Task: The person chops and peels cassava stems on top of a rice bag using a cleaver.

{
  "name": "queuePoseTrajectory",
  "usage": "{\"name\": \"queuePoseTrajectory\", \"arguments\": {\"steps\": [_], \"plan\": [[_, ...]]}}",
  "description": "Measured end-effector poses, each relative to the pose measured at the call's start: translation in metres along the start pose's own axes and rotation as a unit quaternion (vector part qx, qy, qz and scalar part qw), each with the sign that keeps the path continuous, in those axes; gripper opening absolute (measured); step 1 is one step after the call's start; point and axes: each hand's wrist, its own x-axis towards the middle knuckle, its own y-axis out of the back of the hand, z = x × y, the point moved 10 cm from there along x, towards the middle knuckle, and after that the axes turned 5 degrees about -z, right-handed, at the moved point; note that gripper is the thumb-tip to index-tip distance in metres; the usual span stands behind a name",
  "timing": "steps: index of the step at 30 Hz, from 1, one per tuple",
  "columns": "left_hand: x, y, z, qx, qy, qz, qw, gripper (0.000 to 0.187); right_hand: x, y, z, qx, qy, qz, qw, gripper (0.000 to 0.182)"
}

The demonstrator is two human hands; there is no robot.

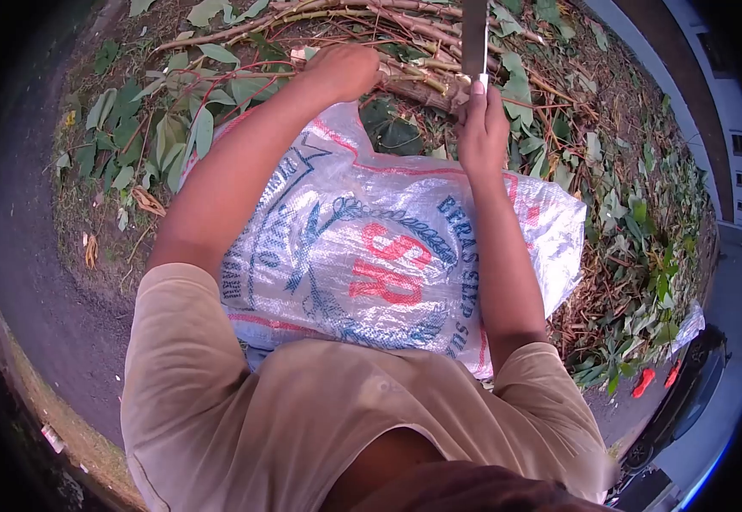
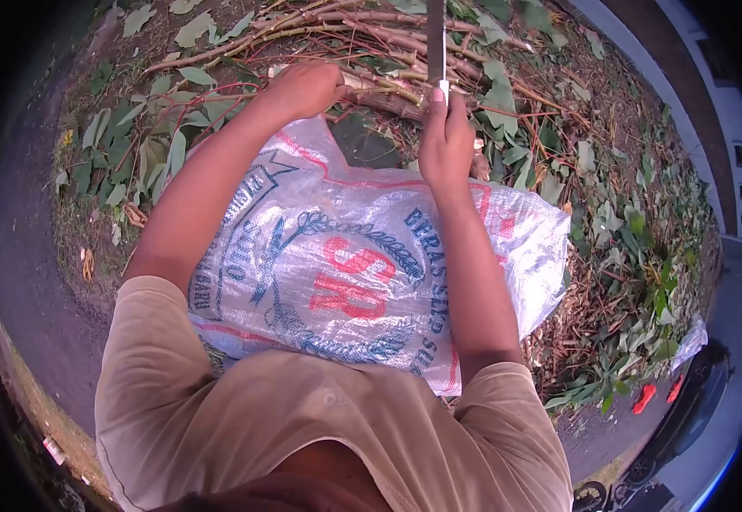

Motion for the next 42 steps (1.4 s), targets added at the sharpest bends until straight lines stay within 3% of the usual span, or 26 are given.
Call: {"name": "queuePoseTrajectory", "arguments": {"steps": [3, 6, 8, 9, 10, 14, 17, 18, 20, 21, 22, 28, 30, 34, 35, 36, 37, 38, 39, 40, 42], "plan": [[0.0, -0.018, -0.01, 0.008, 0.033, -0.034, 0.999, 0.037, -0.002, 0.007, -0.022, 0.137, 0.061, 0.036, 0.988, 0.031], [0.01, -0.024, -0.013, -0.004, 0.028, -0.05, 0.998, 0.04, -0.011, -0.016, 0.006, 0.144, 0.014, -0.01, 0.989, 0.032], [0.015, -0.024, -0.011, -0.018, 0.011, -0.079, 0.997, 0.042, -0.007, -0.025, 0.032, 0.034, -0.021, -0.03, 0.999, 0.035], [0.021, -0.03, -0.012, -0.026, 0.0, -0.094, 0.995, 0.044, -0.002, -0.024, 0.054, -0.007, -0.086, -0.022, 0.996, 0.052], [0.018, -0.028, -0.006, -0.035, -0.004, -0.104, 0.994, 0.046, -0.002, -0.025, 0.056, -0.012, -0.127, -0.045, 0.991, 0.054], [0.027, -0.051, -0.022, -0.051, -0.067, -0.084, 0.993, 0.051, 0.005, -0.032, 0.067, -0.054, -0.072, -0.021, 0.996, 0.057], [0.049, -0.081, -0.055, -0.044, -0.074, -0.144, 0.986, 0.051, 0.012, -0.048, 0.095, -0.056, -0.096, -0.016, 0.994, 0.049], [0.057, -0.09, -0.077, -0.099, -0.115, -0.103, 0.983, 0.049, 0.019, -0.058, 0.107, -0.048, -0.106, -0.005, 0.993, 0.049], [0.063, -0.095, -0.101, -0.072, -0.113, -0.156, 0.979, 0.048, 0.028, -0.075, 0.119, -0.031, -0.097, -0.013, 0.995, 0.05], [0.058, -0.091, -0.1, -0.062, -0.13, -0.116, 0.983, 0.044, 0.023, -0.07, 0.117, -0.015, -0.113, -0.019, 0.993, 0.05], [0.07, -0.106, -0.127, -0.039, -0.093, -0.209, 0.973, 0.047, 0.027, -0.074, 0.122, -0.021, -0.113, -0.034, 0.993, 0.051], [0.049, -0.086, -0.116, -0.016, -0.034, -0.212, 0.977, 0.058, 0.018, -0.074, 0.117, 0.107, -0.208, -0.053, 0.971, 0.053], [0.043, -0.089, -0.117, -0.07, -0.013, -0.231, 0.97, 0.062, 0.021, -0.085, 0.125, 0.118, -0.224, -0.06, 0.966, 0.053], [0.045, -0.082, -0.154, -0.007, 0.009, -0.234, 0.972, 0.068, 0.034, -0.095, 0.118, 0.006, -0.193, -0.086, 0.977, 0.046], [0.044, -0.085, -0.169, -0.055, 0.026, -0.252, 0.966, 0.067, 0.037, -0.101, 0.108, -0.039, -0.094, -0.087, 0.991, 0.042], [0.025, -0.068, -0.127, -0.055, 0.057, -0.226, 0.971, 0.065, 0.038, -0.103, 0.094, -0.105, -0.024, -0.116, 0.987, 0.038], [0.019, -0.06, -0.112, -0.058, 0.051, -0.228, 0.971, 0.062, 0.035, -0.099, 0.108, -0.061, -0.108, -0.105, 0.987, 0.04], [0.017, -0.044, -0.104, 0.016, 0.019, -0.163, 0.986, 0.059, 0.005, -0.048, 0.094, 0.064, -0.191, -0.073, 0.977, 0.048], [0.005, -0.04, -0.089, -0.081, 0.087, -0.183, 0.976, 0.055, 0.003, -0.036, 0.085, 0.053, -0.166, -0.045, 0.984, 0.057], [0.002, -0.043, -0.089, -0.102, 0.089, -0.208, 0.969, 0.053, 0.001, -0.031, 0.084, 0.056, -0.203, -0.051, 0.976, 0.058], [-0.007, -0.033, -0.049, -0.094, 0.055, -0.218, 0.97, 0.054, 0.009, -0.035, 0.083, 0.009, -0.14, -0.038, 0.989, 0.057]]}}
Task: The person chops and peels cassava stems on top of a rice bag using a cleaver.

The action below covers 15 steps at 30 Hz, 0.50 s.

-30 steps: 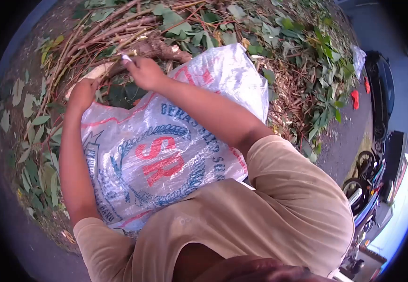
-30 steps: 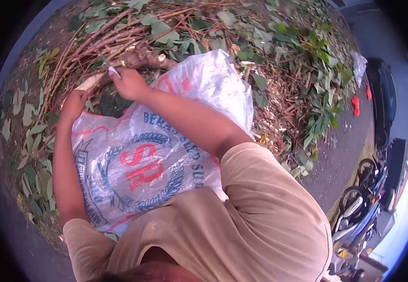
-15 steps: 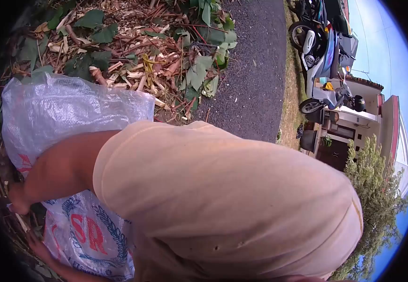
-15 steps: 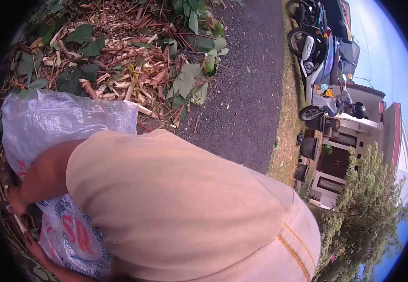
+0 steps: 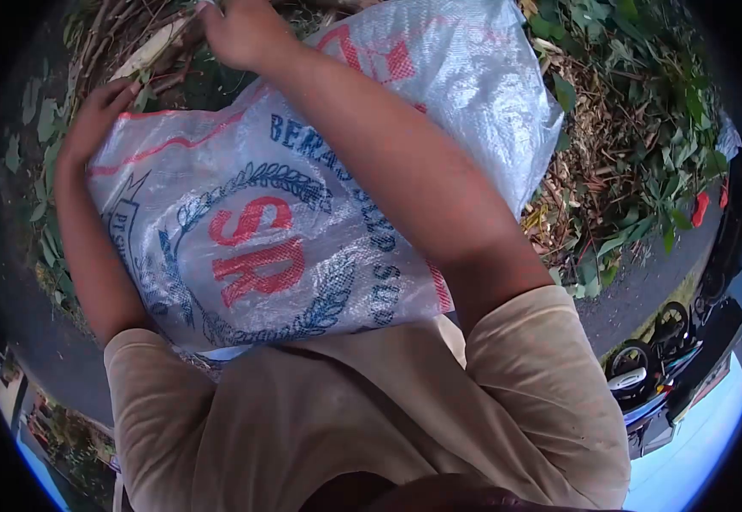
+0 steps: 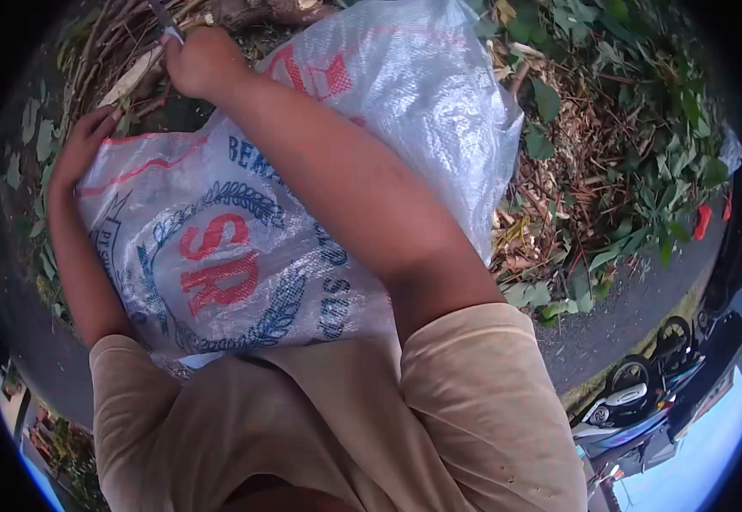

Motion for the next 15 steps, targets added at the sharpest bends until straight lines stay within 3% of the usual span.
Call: {"name": "queuePoseTrajectory", "arguments": {"steps": [1, 2, 3, 6, 8, 10, 12, 13, 15], "plan": [[0.006, 0.001, -0.006, 0.018, -0.022, 0.014, 1.0, 0.053, 0.01, -0.006, 0.007, -0.097, 0.022, 0.039, 0.994, 0.054], [-0.007, 0.006, 0.006, 0.02, -0.05, 0.086, 0.995, 0.052, 0.013, -0.006, 0.011, -0.136, 0.061, 0.03, 0.988, 0.05], [0.001, 0.0, 0.004, 0.027, -0.051, 0.036, 0.998, 0.051, 0.011, 0.002, 0.005, -0.105, 0.059, 0.023, 0.992, 0.054], [-0.003, 0.004, 0.02, 0.019, -0.092, 0.056, 0.994, 0.044, 0.0, 0.017, -0.016, -0.062, -0.027, -0.044, 0.997, 0.057], [0.009, 0.003, 0.011, 0.049, -0.118, 0.095, 0.987, 0.043, -0.01, 0.03, -0.047, -0.144, 0.073, 0.01, 0.987, 0.054], [0.011, 0.005, 0.01, 0.049, -0.112, 0.093, 0.988, 0.041, -0.026, 0.036, -0.071, 0.084, 0.093, 0.03, 0.992, 0.047], [0.007, 0.008, 0.008, 0.031, -0.078, 0.088, 0.993, 0.039, -0.043, 0.039, -0.109, 0.189, 0.176, 0.025, 0.966, 0.042], [0.01, 0.008, 0.007, 0.027, -0.101, 0.103, 0.989, 0.037, -0.043, 0.044, -0.117, 0.198, 0.242, 0.032, 0.949, 0.042], [0.011, 0.014, 0.009, 0.028, -0.125, 0.13, 0.983, 0.036, -0.044, 0.037, -0.103, 0.178, 0.268, 0.044, 0.946, 0.042]]}}
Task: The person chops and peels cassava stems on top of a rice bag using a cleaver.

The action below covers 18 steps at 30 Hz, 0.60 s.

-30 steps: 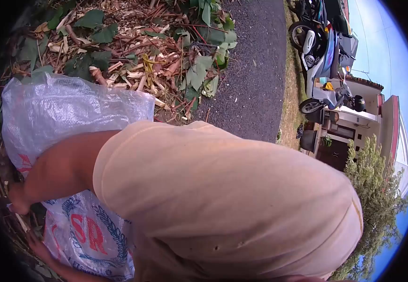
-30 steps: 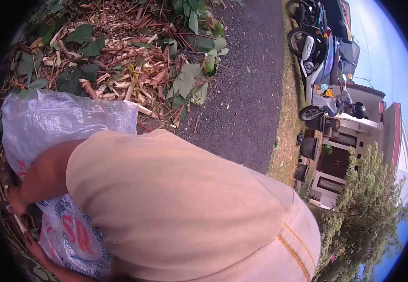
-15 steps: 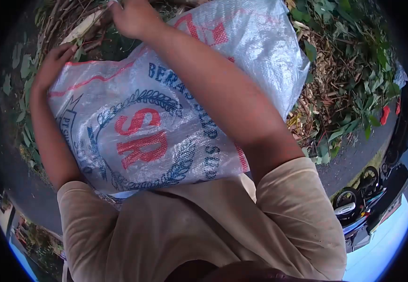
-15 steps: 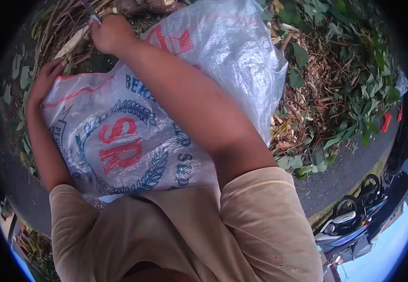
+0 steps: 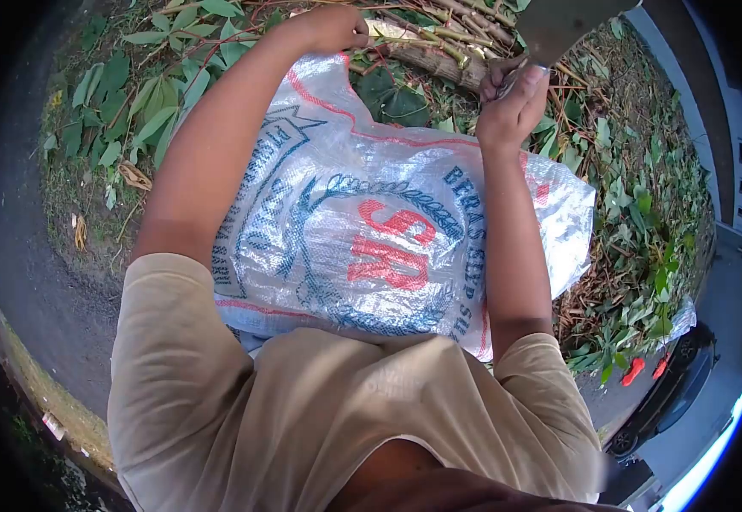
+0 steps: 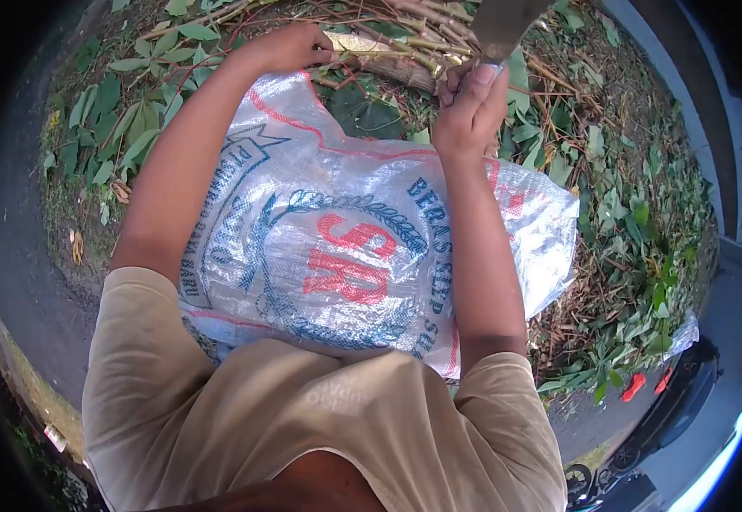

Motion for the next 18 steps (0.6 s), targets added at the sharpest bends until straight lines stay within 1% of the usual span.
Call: {"name": "queuePoseTrajectory", "arguments": {"steps": [1, 2, 3, 4, 5, 6, 7, 8, 9, 10, 11, 13, 14, 15, 16, 17, 18], "plan": [[0.001, -0.002, 0.001, -0.004, 0.009, -0.015, 1.0, 0.034, -0.009, -0.002, 0.014, -0.016, 0.012, 0.006, 1.0, 0.042], [0.003, -0.004, 0.002, -0.006, 0.017, -0.031, 0.999, 0.033, -0.015, -0.003, 0.056, -0.177, -0.081, -0.053, 0.979, 0.046], [0.009, -0.009, -0.001, -0.02, 0.008, -0.045, 0.999, 0.033, -0.02, 0.003, 0.096, -0.331, -0.168, -0.105, 0.923, 0.05], [0.009, -0.011, 0.002, -0.023, 0.024, -0.041, 0.999, 0.032, -0.021, 0.008, 0.107, -0.33, -0.156, -0.095, 0.926, 0.05], [0.008, -0.014, 0.005, -0.025, 0.04, -0.037, 0.998, 0.032, -0.025, 0.013, 0.131, -0.31, -0.224, -0.108, 0.918, 0.052], [0.014, -0.021, 0.001, -0.032, 0.032, -0.025, 0.999, 0.032, -0.022, 0.016, 0.145, -0.289, -0.289, -0.12, 0.905, 0.054], [0.011, -0.017, 0.003, -0.045, 0.028, -0.011, 0.999, 0.032, -0.013, 0.013, 0.127, -0.289, -0.276, -0.116, 0.91, 0.054], [0.01, -0.013, 0.006, -0.045, 0.003, -0.014, 0.999, 0.032, -0.025, 0.012, 0.123, -0.206, -0.342, -0.1, 0.911, 0.054], [0.004, -0.009, 0.011, -0.062, 0.009, -0.031, 0.998, 0.032, -0.036, 0.009, 0.124, -0.119, -0.408, -0.083, 0.901, 0.054], [0.005, -0.007, 0.008, -0.062, 0.015, -0.034, 0.997, 0.031, -0.039, 0.007, 0.132, 0.006, -0.43, -0.06, 0.901, 0.053], [0.006, -0.008, 0.006, -0.063, 0.02, -0.037, 0.997, 0.031, -0.037, 0.01, 0.129, 0.008, -0.426, -0.058, 0.903, 0.053], [0.009, -0.013, 0.004, -0.067, 0.02, -0.044, 0.997, 0.03, -0.032, 0.014, 0.108, 0.129, -0.438, 0.008, 0.89, 0.052], [0.009, -0.016, -0.001, -0.077, 0.028, -0.053, 0.995, 0.029, -0.024, 0.02, 0.082, 0.042, -0.364, 0.027, 0.93, 0.044], [0.008, -0.014, -0.002, -0.079, 0.032, -0.048, 0.995, 0.029, -0.021, 0.017, 0.071, 0.042, -0.364, 0.02, 0.93, 0.044], [0.006, -0.015, 0.0, -0.082, 0.025, -0.051, 0.995, 0.029, -0.007, 0.019, 0.045, 0.012, -0.255, 0.028, 0.966, 0.044], [0.004, -0.016, 0.004, -0.084, 0.016, -0.055, 0.995, 0.029, 0.002, 0.022, 0.021, -0.017, -0.142, 0.038, 0.989, 0.044], [0.007, -0.016, 0.002, -0.081, -0.006, -0.038, 0.996, 0.028, 0.004, 0.019, 0.011, -0.053, -0.084, 0.025, 0.995, 0.042]]}}
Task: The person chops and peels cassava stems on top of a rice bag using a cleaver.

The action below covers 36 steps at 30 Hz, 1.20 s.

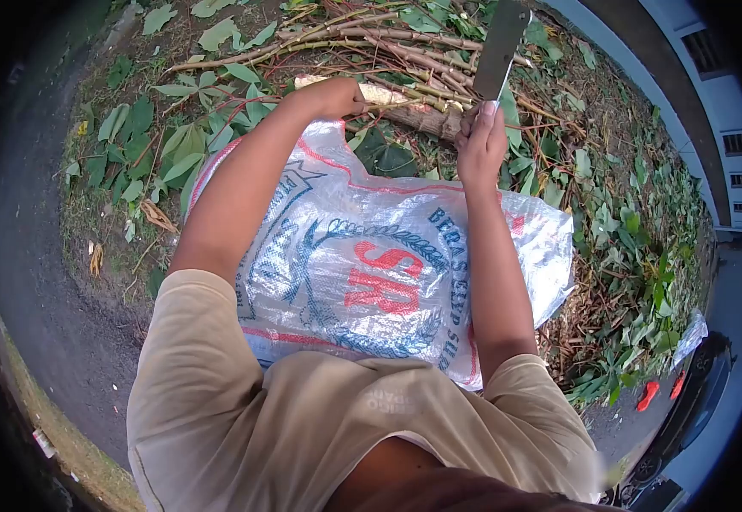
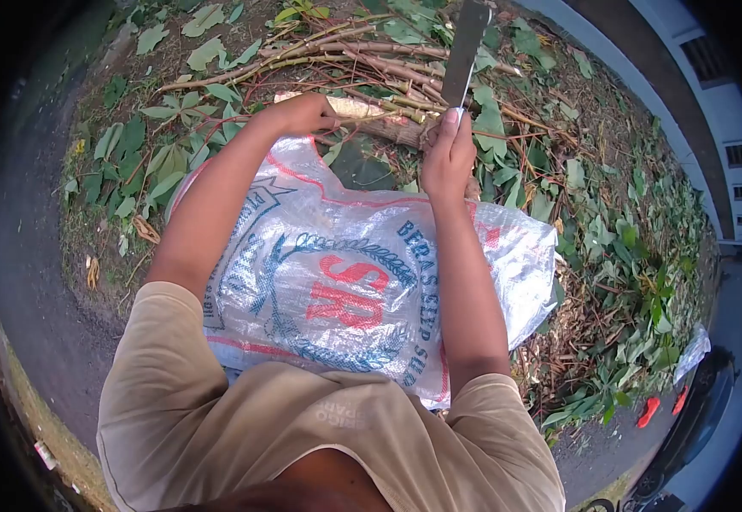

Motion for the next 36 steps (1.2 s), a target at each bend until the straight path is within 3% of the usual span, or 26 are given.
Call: {"name": "queuePoseTrajectory", "arguments": {"steps": [1, 3, 4, 7, 9, 11, 13, 16, 20, 23, 24, 27, 29, 31, 32, 33, 34, 35, 36], "plan": [[-0.002, 0.003, 0.008, 0.002, -0.001, -0.004, 1.0, 0.028, -0.002, -0.002, 0.007, 0.002, -0.001, 0.004, 1.0, 0.042], [-0.008, 0.004, 0.018, 0.037, 0.039, -0.037, 0.998, 0.028, -0.005, -0.024, 0.048, -0.262, -0.013, -0.069, 0.963, 0.049], [-0.008, 0.005, 0.024, 0.038, 0.02, -0.027, 0.999, 0.029, 0.0, -0.026, 0.145, -0.282, -0.189, -0.153, 0.928, 0.059], [0.0, -0.006, 0.013, 0.081, 0.022, -0.035, 0.996, 0.03, 0.001, -0.026, 0.136, -0.239, -0.214, -0.161, 0.933, 0.067], [-0.008, -0.003, 0.017, 0.035, -0.013, -0.027, 0.999, 0.031, -0.004, -0.027, 0.121, -0.185, -0.258, -0.163, 0.934, 0.064], [-0.02, 0.006, 0.026, 0.002, 0.004, -0.014, 1.0, 0.031, -0.017, -0.022, 0.12, -0.043, -0.317, -0.118, 0.94, 0.059], [-0.006, 0.008, 0.018, 0.028, 0.014, -0.033, 0.999, 0.03, -0.018, -0.023, 0.103, 0.016, -0.307, -0.109, 0.945, 0.053], [-0.003, 0.022, 0.023, 0.001, -0.024, -0.006, 1.0, 0.028, 0.0, -0.015, 0.05, -0.109, -0.096, -0.059, 0.988, 0.05], [-0.01, 0.042, 0.033, 0.002, -0.05, 0.079, 0.996, 0.03, -0.006, -0.022, 0.02, -0.094, -0.074, -0.043, 0.992, 0.051], [-0.012, 0.027, 0.029, 0.029, -0.005, 0.006, 1.0, 0.03, -0.008, -0.02, 0.062, -0.081, -0.152, -0.066, 0.983, 0.053], [-0.012, 0.018, 0.026, 0.029, -0.007, 0.002, 1.0, 0.03, -0.019, -0.02, 0.089, -0.058, -0.275, -0.062, 0.958, 0.055], [-0.008, -0.004, 0.012, 0.091, 0.039, -0.06, 0.993, 0.03, -0.023, -0.025, 0.117, -0.008, -0.347, -0.117, 0.93, 0.057], [-0.008, 0.017, 0.019, 0.057, 0.001, 0.026, 0.998, 0.029, -0.019, -0.024, 0.111, -0.037, -0.311, -0.106, 0.944, 0.055], [-0.023, 0.037, 0.051, 0.103, -0.01, 0.047, 0.994, 0.027, -0.006, -0.02, 0.066, -0.08, -0.113, -0.063, 0.988, 0.045], [-0.029, 0.049, 0.062, 0.067, -0.043, 0.125, 0.989, 0.027, -0.001, -0.013, 0.045, -0.16, -0.049, -0.038, 0.985, 0.044], [-0.036, 0.055, 0.072, 0.029, -0.077, 0.199, 0.977, 0.026, -0.008, -0.012, 0.049, -0.163, -0.06, -0.035, 0.984, 0.044], [-0.021, 0.039, 0.066, 0.054, -0.058, 0.104, 0.991, 0.027, -0.016, -0.018, 0.051, -0.259, -0.073, -0.057, 0.961, 0.048], [-0.014, 0.024, 0.06, 0.06, -0.072, 0.099, 0.991, 0.027, -0.012, -0.02, 0.05, -0.352, -0.078, -0.072, 0.93, 0.052], [-0.001, -0.011, 0.033, 0.072, -0.048, 0.05, 0.995, 0.026, -0.017, -0.016, 0.117, -0.291, -0.229, -0.138, 0.919, 0.062]]}}
